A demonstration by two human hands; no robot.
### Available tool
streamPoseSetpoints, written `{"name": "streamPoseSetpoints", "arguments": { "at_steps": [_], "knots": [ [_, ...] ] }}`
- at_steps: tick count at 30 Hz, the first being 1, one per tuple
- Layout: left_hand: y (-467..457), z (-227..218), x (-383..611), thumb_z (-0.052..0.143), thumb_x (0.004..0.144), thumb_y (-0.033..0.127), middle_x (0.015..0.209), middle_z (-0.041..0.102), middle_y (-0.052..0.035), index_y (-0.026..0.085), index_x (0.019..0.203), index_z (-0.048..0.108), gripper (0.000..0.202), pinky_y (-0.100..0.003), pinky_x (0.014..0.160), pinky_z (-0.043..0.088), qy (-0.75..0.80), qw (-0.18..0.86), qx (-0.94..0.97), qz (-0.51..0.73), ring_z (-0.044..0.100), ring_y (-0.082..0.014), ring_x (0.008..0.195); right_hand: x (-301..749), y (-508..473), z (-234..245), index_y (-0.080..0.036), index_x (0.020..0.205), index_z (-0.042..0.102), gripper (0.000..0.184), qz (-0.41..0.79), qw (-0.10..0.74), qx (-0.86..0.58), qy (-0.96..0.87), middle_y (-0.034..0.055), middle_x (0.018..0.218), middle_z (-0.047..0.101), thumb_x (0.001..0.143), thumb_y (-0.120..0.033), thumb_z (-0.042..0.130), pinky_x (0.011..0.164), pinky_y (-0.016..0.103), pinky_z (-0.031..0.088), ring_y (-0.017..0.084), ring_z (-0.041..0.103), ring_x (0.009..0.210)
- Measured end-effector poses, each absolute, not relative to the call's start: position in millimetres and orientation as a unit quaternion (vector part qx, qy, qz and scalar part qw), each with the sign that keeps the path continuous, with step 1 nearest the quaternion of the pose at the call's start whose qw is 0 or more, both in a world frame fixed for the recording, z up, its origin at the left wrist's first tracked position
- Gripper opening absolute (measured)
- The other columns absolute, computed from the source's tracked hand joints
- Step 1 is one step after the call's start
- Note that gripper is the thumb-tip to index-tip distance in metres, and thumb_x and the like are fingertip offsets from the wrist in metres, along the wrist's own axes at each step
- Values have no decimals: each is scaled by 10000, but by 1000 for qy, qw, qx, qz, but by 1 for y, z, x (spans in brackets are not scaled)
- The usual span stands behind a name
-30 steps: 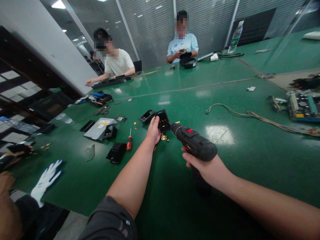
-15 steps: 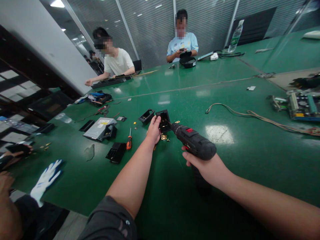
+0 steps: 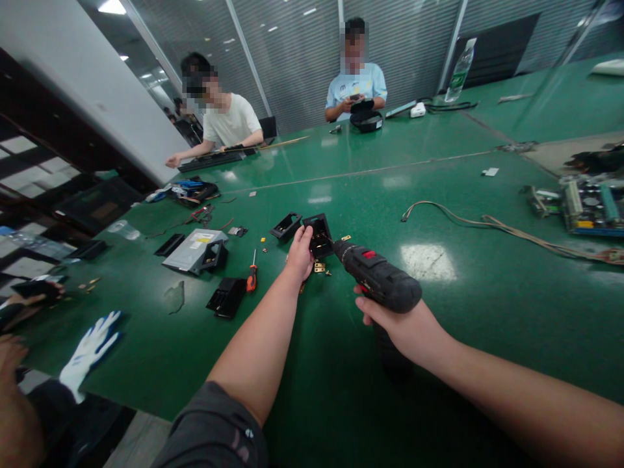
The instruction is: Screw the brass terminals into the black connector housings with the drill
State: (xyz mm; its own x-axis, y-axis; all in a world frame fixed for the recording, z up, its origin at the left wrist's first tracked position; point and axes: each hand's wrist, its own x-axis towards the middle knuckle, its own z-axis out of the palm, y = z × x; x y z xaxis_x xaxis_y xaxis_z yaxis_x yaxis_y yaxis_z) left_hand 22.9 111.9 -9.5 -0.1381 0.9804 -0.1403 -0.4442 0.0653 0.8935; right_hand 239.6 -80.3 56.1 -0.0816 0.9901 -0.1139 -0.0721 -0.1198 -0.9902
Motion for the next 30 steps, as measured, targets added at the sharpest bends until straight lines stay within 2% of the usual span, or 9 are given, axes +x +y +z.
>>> {"name": "streamPoseSetpoints", "arguments": {
  "at_steps": [3, 9, 15, 20, 24, 27, 30],
  "knots": [
    [113, -10, 23, 993, 968, 548, 1164, 863, -67, 268, 1259, 758, 467, -425, 1058, 695, 448, 572, 317, 609, 848, -300, 1188, 239, -81, 56, -207, 1389, 678, 661, 562, 472, -493, -467, 49, 1034, 795, 834, -496, 890, 682, 399, 621, 183, 661, 661],
    [115, -12, 22, 996, 973, 516, 1216, 866, -77, 275, 1284, 774, 452, -417, 1048, 693, 454, 565, 321, 609, 837, -305, 1219, 239, -79, 57, -227, 1335, 695, 603, 558, 476, -491, -470, 51, 1032, 797, 826, -491, 883, 681, 406, 612, 185, 663, 653],
    [115, -15, 21, 973, 985, 408, 1186, 850, -51, 280, 1298, 784, 388, -375, 987, 683, 437, 568, 343, 607, 812, -245, 1075, 241, -78, 61, -195, 1533, 642, 817, 560, 467, -501, -466, 37, 973, 802, 808, -481, 887, 669, 408, 605, 206, 684, 650],
    [112, -13, 22, 1002, 945, 423, 1205, 846, -52, 286, 1298, 789, 435, -423, 1035, 677, 438, 569, 349, 602, 807, -274, 1119, 240, -78, 60, -211, 1357, 687, 647, 566, 473, -492, -462, 42, 1003, 805, 804, -472, 899, 685, 403, 607, 184, 668, 656],
    [111, -14, 21, 1019, 922, 447, 1189, 844, -52, 292, 1308, 784, 477, -421, 999, 677, 438, 567, 359, 598, 803, -280, 1095, 240, -79, 56, -225, 1312, 688, 599, 574, 479, -486, -453, 44, 1059, 811, 815, -473, 916, 691, 405, 606, 174, 674, 659],
    [112, -17, 19, 1027, 907, 466, 1173, 839, -46, 291, 1311, 772, 508, -395, 955, 678, 427, 566, 372, 599, 790, -255, 1033, 240, -79, 57, -235, 1221, 698, 515, 571, 476, -490, -456, 29, 993, 801, 812, -460, 915, 682, 395, 599, 173, 669, 652],
    [113, -18, 18, 1050, 870, 491, 1178, 831, -43, 293, 1320, 762, 569, -394, 966, 676, 419, 568, 375, 601, 789, -255, 1051, 239, -78, 63, -240, 1178, 713, 479, 573, 471, -494, -454, 5, 881, 774, 796, -457, 906, 660, 386, 590, 185, 667, 636]
  ]
}}
